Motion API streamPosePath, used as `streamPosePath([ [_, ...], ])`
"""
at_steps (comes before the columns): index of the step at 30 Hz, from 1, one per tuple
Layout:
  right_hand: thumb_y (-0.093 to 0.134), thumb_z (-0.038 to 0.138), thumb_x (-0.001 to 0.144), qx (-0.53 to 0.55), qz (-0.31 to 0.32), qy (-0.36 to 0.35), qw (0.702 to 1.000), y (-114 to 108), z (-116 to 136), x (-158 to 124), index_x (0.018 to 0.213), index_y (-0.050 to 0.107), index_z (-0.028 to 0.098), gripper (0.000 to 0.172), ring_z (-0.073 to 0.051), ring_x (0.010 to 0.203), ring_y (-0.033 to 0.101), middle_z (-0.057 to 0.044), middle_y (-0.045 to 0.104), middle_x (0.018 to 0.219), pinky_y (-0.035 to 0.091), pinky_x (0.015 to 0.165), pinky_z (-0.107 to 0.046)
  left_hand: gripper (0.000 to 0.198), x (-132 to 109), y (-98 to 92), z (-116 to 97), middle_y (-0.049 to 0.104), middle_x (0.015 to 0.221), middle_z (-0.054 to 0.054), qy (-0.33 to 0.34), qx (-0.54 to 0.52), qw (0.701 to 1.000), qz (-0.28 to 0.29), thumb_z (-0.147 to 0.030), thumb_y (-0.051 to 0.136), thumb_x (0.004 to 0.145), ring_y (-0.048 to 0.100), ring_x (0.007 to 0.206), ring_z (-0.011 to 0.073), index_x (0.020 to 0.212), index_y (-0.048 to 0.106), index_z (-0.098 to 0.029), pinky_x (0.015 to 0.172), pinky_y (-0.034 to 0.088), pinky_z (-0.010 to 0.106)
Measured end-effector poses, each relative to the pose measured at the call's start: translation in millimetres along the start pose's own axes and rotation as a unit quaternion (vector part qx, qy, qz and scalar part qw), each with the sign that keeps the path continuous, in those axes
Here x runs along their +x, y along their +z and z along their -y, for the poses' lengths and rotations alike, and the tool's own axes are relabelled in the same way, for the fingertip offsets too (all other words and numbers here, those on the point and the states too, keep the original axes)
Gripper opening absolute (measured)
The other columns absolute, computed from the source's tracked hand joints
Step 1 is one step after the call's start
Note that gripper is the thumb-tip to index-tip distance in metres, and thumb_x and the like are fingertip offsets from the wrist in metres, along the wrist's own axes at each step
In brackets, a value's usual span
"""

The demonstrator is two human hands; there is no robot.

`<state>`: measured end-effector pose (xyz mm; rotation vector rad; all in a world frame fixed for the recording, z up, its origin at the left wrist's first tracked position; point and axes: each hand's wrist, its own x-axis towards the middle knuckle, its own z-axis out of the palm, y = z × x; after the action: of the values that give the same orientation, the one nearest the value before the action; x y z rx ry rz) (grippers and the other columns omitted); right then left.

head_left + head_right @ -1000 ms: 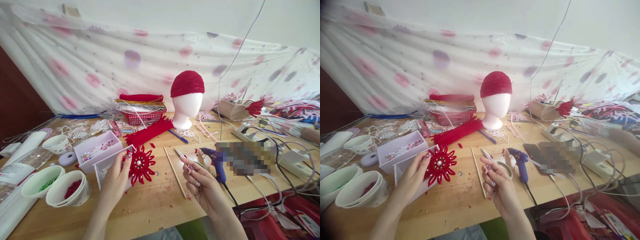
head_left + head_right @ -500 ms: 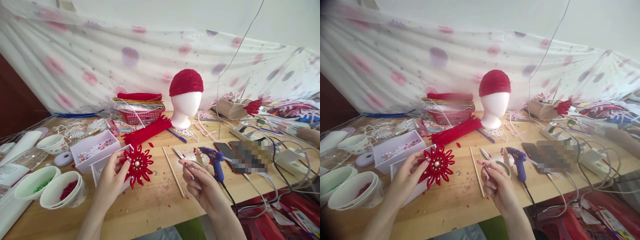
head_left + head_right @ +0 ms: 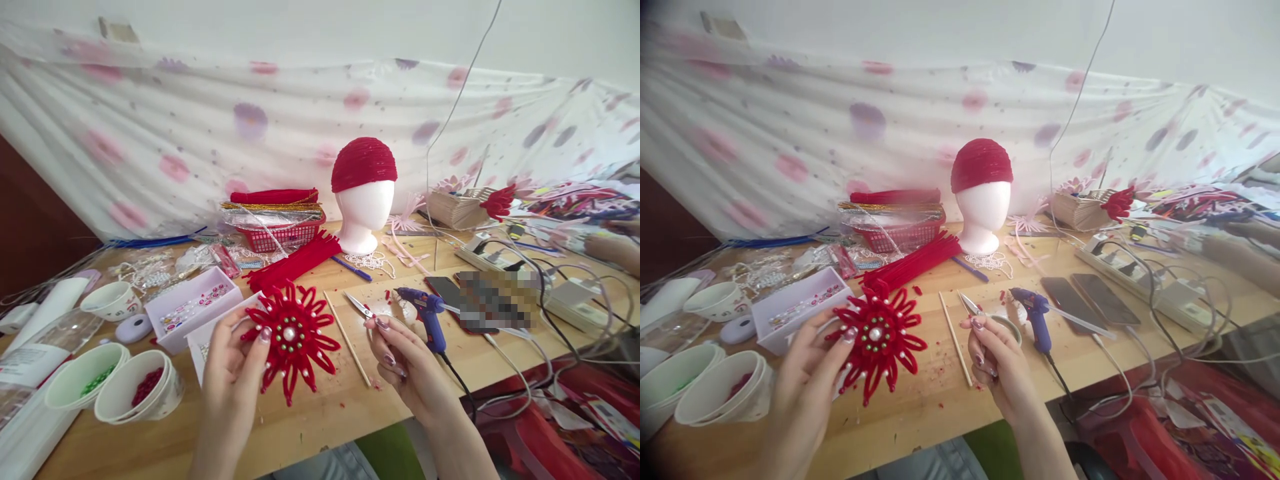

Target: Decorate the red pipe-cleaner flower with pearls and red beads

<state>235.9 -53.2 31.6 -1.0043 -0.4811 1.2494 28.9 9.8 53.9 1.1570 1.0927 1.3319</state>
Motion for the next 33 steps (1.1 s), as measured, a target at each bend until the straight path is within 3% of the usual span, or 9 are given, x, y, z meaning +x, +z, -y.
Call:
streamPosePath([
  [5,0.089,0.049,0.068,0.004,-0.006,-0.001,1.000,4.3,-12.8,-0.6,0.086,0.070,0.018,0.040,-0.002,0.043,0.015,0.009,0.044,0.056,0.012,0.039,-0.017,0.048,-29.9,10.6,23.0,0.073,0.126,0.012,-0.062,0.012,0.996,0.062,-0.041,0.061,0.090,0.073,0.111,0.0268,0.134,0.053,-0.022,0.087,0.063,0.034],
  [9,0.089,0.049,0.066,-0.006,-0.014,0.005,1.000,4.7,-21.4,1.7,0.083,0.068,0.017,0.041,-0.002,0.045,0.013,0.010,0.039,0.054,0.008,0.041,-0.017,0.058,-43.8,5.8,48.0,0.067,0.138,0.011,-0.050,0.078,0.992,0.085,-0.042,0.059,0.093,0.067,0.123,0.0267,0.147,0.045,-0.027,0.090,0.063,0.032],
  [15,0.088,0.051,0.064,-0.016,-0.015,0.016,1.000,-0.4,-20.1,1.3,0.072,0.061,0.018,0.044,-0.003,0.044,0.012,0.012,0.031,0.050,0.006,0.042,-0.019,0.053,-45.7,-0.7,76.4,0.045,0.161,0.008,-0.039,0.086,0.991,0.090,-0.045,0.056,0.096,0.055,0.139,0.0279,0.146,0.048,-0.030,0.102,0.058,0.035],
  [21,0.084,0.057,0.069,-0.036,-0.021,0.016,0.999,-4.2,-19.2,0.4,0.062,0.049,0.020,0.052,-0.003,0.043,0.014,0.012,0.030,0.049,0.008,0.041,-0.019,0.070,-46.1,-1.3,84.2,0.065,0.139,0.011,-0.054,0.098,0.986,0.121,-0.046,0.057,0.095,0.071,0.117,0.0268,0.158,0.030,-0.032,0.093,0.063,0.036],
  [24,0.083,0.058,0.069,-0.052,-0.019,0.009,0.998,-4.9,-19.6,1.2,0.058,0.044,0.020,0.056,-0.003,0.042,0.015,0.011,0.030,0.048,0.008,0.040,-0.020,0.066,-46.5,-2.0,87.0,0.062,0.144,0.010,-0.029,0.112,0.985,0.131,-0.044,0.055,0.096,0.064,0.128,0.0276,0.156,0.033,-0.032,0.097,0.061,0.035],
  [28,0.082,0.060,0.070,-0.075,-0.019,-0.001,0.997,-6.8,-20.9,2.5,0.055,0.040,0.021,0.059,-0.003,0.042,0.016,0.011,0.028,0.048,0.008,0.040,-0.020,0.065,-47.8,-4.5,89.2,0.054,0.153,0.011,-0.003,0.153,0.981,0.122,-0.047,0.058,0.094,0.063,0.129,0.0297,0.154,0.039,-0.030,0.099,0.060,0.039],
  [33,0.077,0.064,0.075,-0.108,-0.029,-0.025,0.993,-11.0,-26.3,3.3,0.054,0.039,0.021,0.061,-0.004,0.043,0.018,0.010,0.029,0.049,0.011,0.041,-0.022,0.057,-46.9,-9.5,85.9,0.057,0.151,0.012,0.086,0.246,0.962,0.085,-0.045,0.062,0.092,0.058,0.135,0.0312,0.145,0.051,-0.025,0.111,0.051,0.046],
])
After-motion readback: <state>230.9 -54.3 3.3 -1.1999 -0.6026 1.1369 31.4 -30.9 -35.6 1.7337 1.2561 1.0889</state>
